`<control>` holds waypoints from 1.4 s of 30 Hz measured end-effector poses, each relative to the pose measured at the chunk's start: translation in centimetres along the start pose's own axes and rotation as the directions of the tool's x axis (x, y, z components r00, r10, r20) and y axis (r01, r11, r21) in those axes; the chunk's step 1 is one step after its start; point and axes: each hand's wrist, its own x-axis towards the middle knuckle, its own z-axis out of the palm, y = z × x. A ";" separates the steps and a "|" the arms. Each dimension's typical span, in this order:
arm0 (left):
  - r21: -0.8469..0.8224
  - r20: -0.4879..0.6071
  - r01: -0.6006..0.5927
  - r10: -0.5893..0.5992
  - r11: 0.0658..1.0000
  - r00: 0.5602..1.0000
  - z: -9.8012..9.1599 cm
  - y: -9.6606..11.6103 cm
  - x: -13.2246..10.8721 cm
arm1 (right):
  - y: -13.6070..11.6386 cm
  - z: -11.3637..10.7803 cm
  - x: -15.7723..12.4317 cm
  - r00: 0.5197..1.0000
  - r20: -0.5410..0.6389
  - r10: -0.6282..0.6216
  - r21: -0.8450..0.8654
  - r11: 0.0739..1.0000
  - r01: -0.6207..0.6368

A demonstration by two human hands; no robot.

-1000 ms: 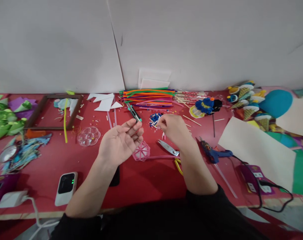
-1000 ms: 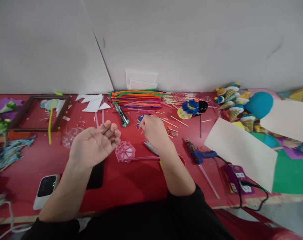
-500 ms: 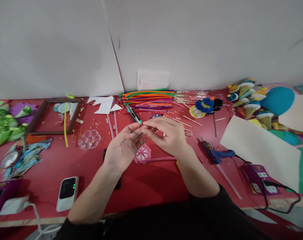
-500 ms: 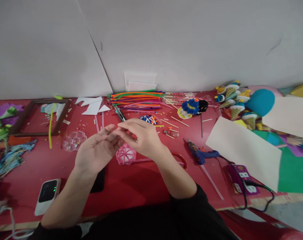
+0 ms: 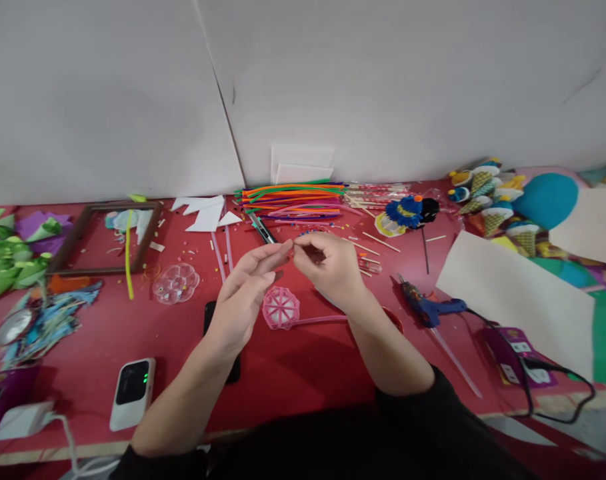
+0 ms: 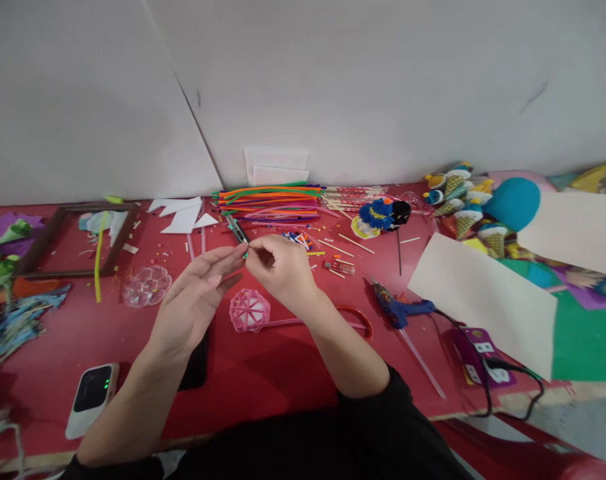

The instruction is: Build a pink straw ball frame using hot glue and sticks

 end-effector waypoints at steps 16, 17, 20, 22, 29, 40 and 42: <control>-0.269 0.115 0.241 -0.217 0.933 0.969 -0.5 1.7 0.0 | -0.4 -1.8 -0.4 0.942 -0.053 -0.332 -0.081 0.941 0.328; -0.264 0.116 0.241 -0.218 0.934 0.969 -0.6 1.7 0.0 | -0.4 -2.0 -0.5 0.933 -0.028 -0.359 -0.101 0.930 0.355; -0.246 0.118 0.242 -0.218 0.939 0.969 -0.8 1.9 0.0 | -0.3 -2.7 -0.6 0.904 0.065 -0.422 -0.181 0.886 0.426; -0.231 0.126 0.241 -0.217 0.943 0.968 -0.9 1.9 -0.1 | -0.1 -2.9 -0.6 0.891 0.114 -0.439 -0.239 0.859 0.453; -0.116 0.214 0.246 -0.218 0.962 0.952 -0.7 2.0 -0.9 | 0.0 -3.8 -0.2 0.914 0.094 -0.395 -0.185 0.895 0.406; 0.055 0.117 0.020 -0.026 0.998 0.993 -0.9 2.0 -4.8 | 1.5 -2.9 -0.4 0.985 0.087 -0.148 -0.301 0.939 0.168; 0.093 0.099 -0.041 0.031 0.995 0.995 -0.7 2.1 -5.4 | 3.2 -1.8 -0.5 0.990 0.141 -0.029 -0.371 0.925 0.080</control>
